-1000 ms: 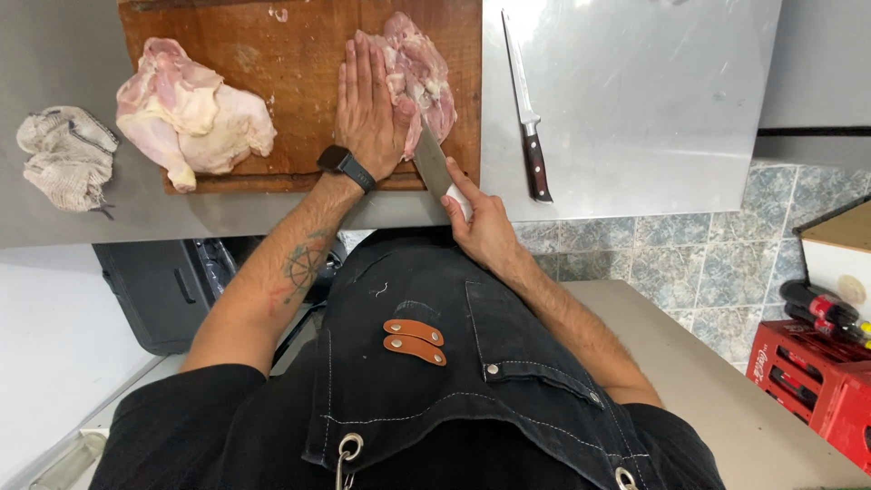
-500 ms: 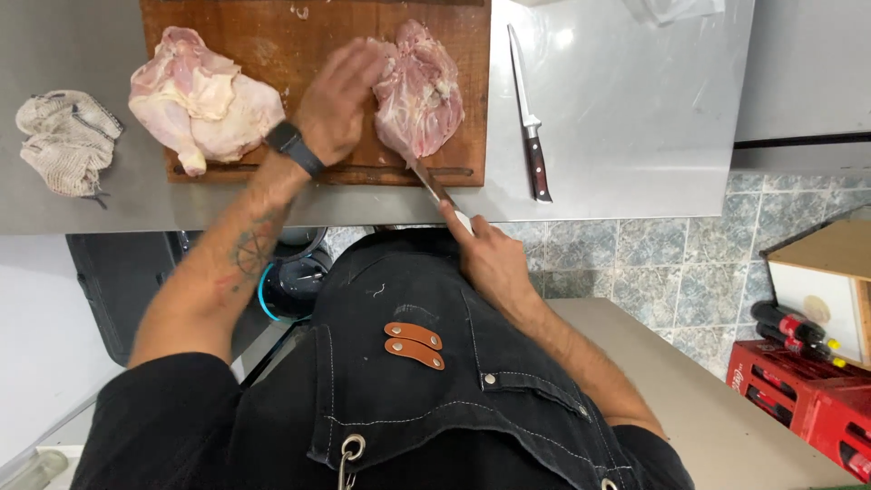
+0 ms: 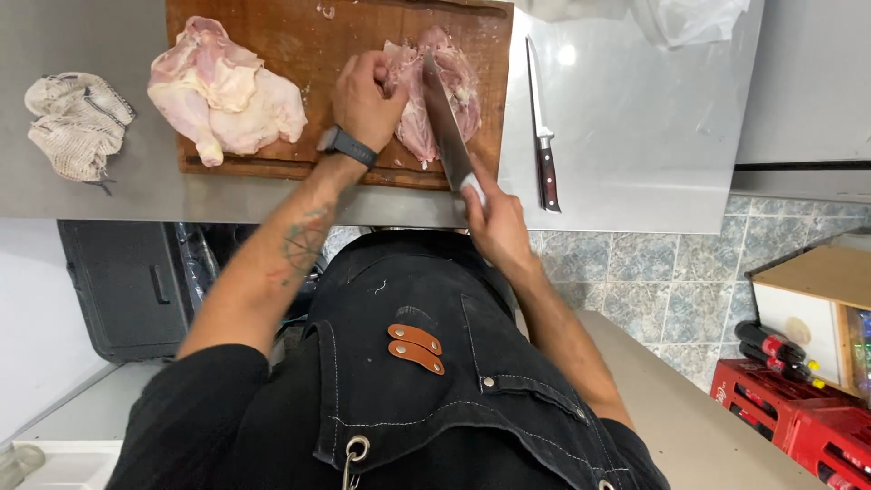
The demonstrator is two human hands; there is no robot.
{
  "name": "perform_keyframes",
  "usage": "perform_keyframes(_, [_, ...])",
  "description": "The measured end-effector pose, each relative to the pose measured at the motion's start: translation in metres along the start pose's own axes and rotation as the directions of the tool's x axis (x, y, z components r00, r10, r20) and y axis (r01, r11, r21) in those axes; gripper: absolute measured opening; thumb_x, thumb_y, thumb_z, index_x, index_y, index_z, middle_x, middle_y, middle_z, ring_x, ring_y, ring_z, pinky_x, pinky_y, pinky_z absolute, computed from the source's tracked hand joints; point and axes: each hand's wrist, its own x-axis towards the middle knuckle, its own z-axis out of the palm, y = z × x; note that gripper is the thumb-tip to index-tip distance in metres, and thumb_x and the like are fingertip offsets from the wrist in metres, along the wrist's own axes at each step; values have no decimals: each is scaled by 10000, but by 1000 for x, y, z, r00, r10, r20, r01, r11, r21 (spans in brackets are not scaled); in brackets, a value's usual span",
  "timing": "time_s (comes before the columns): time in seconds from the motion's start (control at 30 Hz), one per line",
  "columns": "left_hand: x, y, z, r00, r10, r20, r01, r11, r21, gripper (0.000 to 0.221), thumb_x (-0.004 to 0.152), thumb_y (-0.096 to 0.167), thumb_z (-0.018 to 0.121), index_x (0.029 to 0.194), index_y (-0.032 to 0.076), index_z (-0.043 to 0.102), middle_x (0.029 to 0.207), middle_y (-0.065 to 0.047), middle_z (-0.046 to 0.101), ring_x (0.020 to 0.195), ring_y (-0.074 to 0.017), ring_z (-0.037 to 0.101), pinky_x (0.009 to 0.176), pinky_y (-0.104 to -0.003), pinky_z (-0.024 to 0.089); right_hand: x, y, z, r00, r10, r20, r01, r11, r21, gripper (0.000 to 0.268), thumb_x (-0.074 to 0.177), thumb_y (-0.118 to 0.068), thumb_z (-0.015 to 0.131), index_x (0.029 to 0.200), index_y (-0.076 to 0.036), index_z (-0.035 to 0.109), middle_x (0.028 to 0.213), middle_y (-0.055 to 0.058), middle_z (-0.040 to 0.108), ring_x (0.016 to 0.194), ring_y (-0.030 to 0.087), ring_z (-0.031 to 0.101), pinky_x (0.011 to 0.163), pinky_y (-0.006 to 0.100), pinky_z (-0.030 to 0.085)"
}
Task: A person is deboning and cutting raw chicken pieces on a wooden cutting board in a commercial kitchen setting.
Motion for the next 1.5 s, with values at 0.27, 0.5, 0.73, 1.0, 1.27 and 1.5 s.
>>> perform_keyframes(0.27, [4,-4,6,994,-91,-57,89,995,-40,71,761,149,803,821,172,774,670,57,654,626,-159,565,544,-389,459,13,29,15,996,-84,17,84,996,12,549,1123,-327,557,1656,-212,490,806,86,678,525,173,489,700,282,476])
perform_keyframes(0.5, [6,-15,12,997,-41,-70,43,999,26,290,741,206,769,992,116,883,744,-67,806,629,-309,731,572,-491,531,45,27,33,963,-259,-76,258,966,-20,515,1104,-192,623,1605,-134,518,1200,144,834,1054,296,826,951,379,629])
perform_keyframes(0.73, [-1,-33,14,980,-198,-10,198,972,124,296,762,310,833,1040,213,864,839,-40,817,892,-341,806,772,-479,628,155,144,103,840,-509,-187,444,844,-300,525,1013,-239,761,1529,-175,692,1657,408,392,1601,526,288,1346,558,32])
perform_keyframes(1.0, [-18,-16,-28,980,123,-159,-107,989,103,683,716,150,815,1378,98,656,1284,-166,616,1183,-461,660,1009,-574,545,124,27,30,882,-450,-140,419,884,-206,548,1081,-173,658,1616,-236,561,1378,316,718,1311,562,627,1137,677,410])
perform_keyframes(1.27, [2,-27,15,974,110,-200,-98,993,73,254,801,224,872,1024,137,789,1047,-72,656,989,-362,689,891,-466,557,82,8,-11,960,-280,20,277,936,-215,566,1067,-270,649,1618,-351,547,1127,208,819,984,510,750,852,638,579])
perform_keyframes(1.5, [-5,-29,11,967,-40,-253,63,994,86,156,767,296,856,900,225,813,919,-14,688,837,-308,720,756,-419,565,74,14,-9,949,-300,100,314,928,-201,540,1062,-222,649,1595,-269,569,1147,311,783,929,592,726,787,697,566])
